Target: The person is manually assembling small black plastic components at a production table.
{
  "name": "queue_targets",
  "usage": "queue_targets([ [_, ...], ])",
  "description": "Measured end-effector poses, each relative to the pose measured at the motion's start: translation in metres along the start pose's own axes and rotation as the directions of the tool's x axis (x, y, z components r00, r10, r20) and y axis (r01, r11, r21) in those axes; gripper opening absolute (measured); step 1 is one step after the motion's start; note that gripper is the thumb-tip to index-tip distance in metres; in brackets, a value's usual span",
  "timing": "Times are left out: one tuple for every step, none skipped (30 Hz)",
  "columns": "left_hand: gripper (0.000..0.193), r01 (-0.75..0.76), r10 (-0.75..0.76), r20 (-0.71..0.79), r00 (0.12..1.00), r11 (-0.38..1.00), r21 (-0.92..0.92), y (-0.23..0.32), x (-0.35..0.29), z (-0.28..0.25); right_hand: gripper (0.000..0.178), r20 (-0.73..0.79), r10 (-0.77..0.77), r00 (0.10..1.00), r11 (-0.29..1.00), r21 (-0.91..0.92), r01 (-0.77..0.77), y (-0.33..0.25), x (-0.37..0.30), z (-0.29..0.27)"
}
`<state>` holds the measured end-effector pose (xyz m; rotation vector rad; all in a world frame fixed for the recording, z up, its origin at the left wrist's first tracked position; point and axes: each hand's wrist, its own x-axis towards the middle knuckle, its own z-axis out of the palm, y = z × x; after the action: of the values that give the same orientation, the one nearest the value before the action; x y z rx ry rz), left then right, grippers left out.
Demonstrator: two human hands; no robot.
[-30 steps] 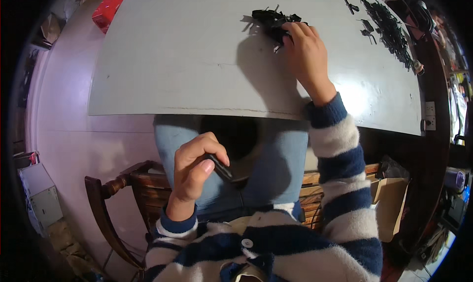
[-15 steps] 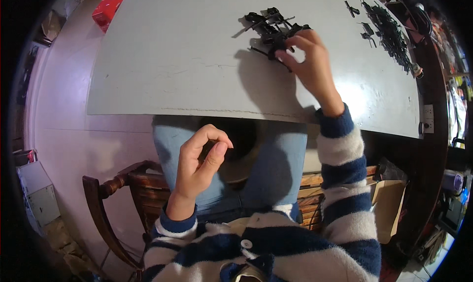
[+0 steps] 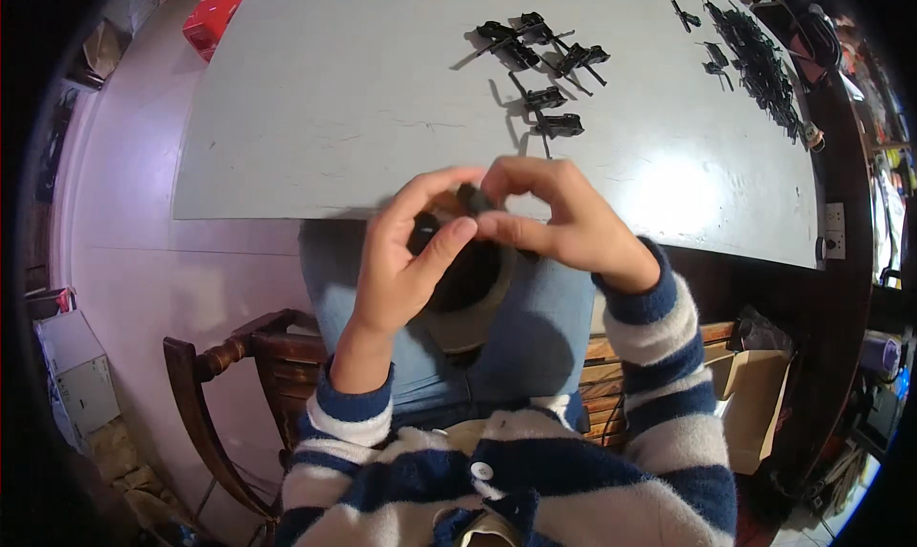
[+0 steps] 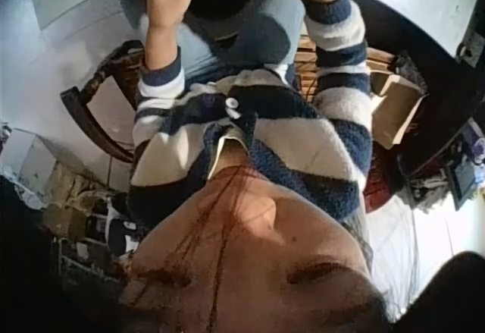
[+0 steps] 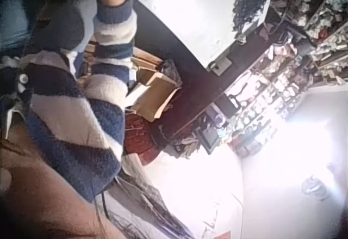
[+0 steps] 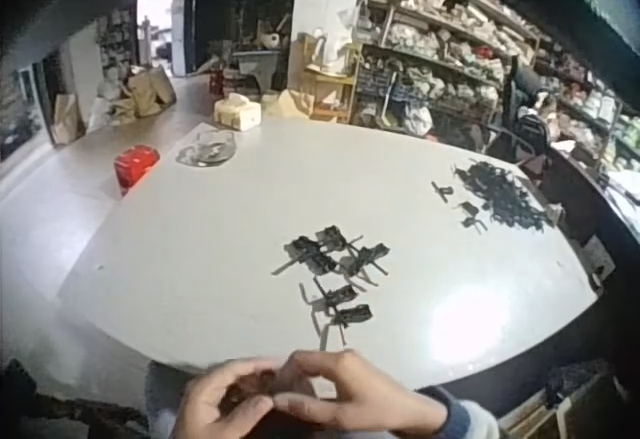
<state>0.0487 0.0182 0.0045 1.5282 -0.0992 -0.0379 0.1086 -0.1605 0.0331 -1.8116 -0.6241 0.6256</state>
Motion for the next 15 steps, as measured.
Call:
queue_targets([
  [0.032,-0.016,0.016,0.004,1.0,0.999,-0.029,-0.001,-0.003,-0.002,0.035,0.107,-0.012,0.994,0.984,0.179,-0.007,0.004,-0.003,0.002],
  [0.026,-0.03,0.031,0.008,0.999,0.998,-0.057,-0.002,-0.006,-0.004,0.035,0.106,-0.011,0.994,0.984,0.18,-0.008,0.007,-0.007,0.008],
  [0.019,-0.069,0.067,-0.029,0.997,0.995,-0.07,-0.001,-0.011,-0.009,0.048,0.092,-0.062,0.994,0.859,0.512,0.006,0.007,-0.011,0.019],
  [0.019,-0.067,0.065,-0.029,0.997,0.995,-0.071,0.0,-0.014,-0.006,0.061,0.058,-0.097,0.994,0.628,0.778,0.016,0.009,-0.015,0.029],
  [0.018,-0.107,0.097,-0.073,0.993,0.982,-0.157,0.002,-0.016,-0.002,0.082,0.044,-0.127,0.991,0.63,0.776,0.046,0.012,-0.017,0.038],
  [0.018,-0.149,0.124,-0.119,0.985,0.96,-0.238,0.003,-0.018,0.0,0.072,0.04,-0.157,0.987,0.588,0.807,0.06,0.016,-0.018,0.044],
  [0.02,-0.157,0.151,-0.093,0.984,0.986,-0.06,-0.001,-0.02,-0.007,0.062,0.035,-0.186,0.982,0.545,0.836,0.073,0.018,-0.02,0.049],
  [0.02,-0.155,0.149,-0.094,0.984,0.986,-0.059,-0.002,-0.022,-0.007,0.061,0.083,-0.118,0.99,0.48,0.877,-0.017,0.016,-0.021,0.052],
  [0.022,-0.215,0.213,-0.054,0.976,0.976,-0.033,-0.003,-0.021,-0.006,0.061,0.079,-0.115,0.99,0.48,0.877,-0.014,0.018,-0.022,0.053],
  [0.025,-0.275,0.275,-0.013,0.961,0.961,-0.011,-0.003,-0.021,-0.006,0.061,0.098,-0.171,0.98,0.438,0.899,-0.014,0.022,-0.022,0.053],
  [0.025,-0.231,0.233,0.016,0.972,0.971,-0.063,0.001,-0.022,-0.005,0.06,0.114,-0.227,0.967,0.396,0.918,-0.015,0.024,-0.023,0.053],
  [0.025,-0.231,0.233,0.015,0.972,0.971,-0.061,0.003,-0.022,-0.006,0.062,0.162,-0.169,0.972,0.435,0.898,-0.074,0.018,-0.025,0.048],
  [0.026,-0.233,0.239,0.04,0.97,0.966,-0.115,0.004,-0.022,-0.007,0.062,0.162,-0.169,0.972,0.435,0.898,-0.074,0.018,-0.026,0.048],
  [0.026,-0.233,0.246,0.065,0.967,0.958,-0.169,0.005,-0.021,-0.007,0.064,0.163,-0.163,0.973,0.409,0.909,-0.084,0.019,-0.028,0.048],
  [0.026,-0.232,0.246,0.064,0.967,0.958,-0.168,0.006,-0.022,-0.007,0.067,0.165,-0.158,0.974,0.381,0.92,-0.094,0.021,-0.03,0.05],
])
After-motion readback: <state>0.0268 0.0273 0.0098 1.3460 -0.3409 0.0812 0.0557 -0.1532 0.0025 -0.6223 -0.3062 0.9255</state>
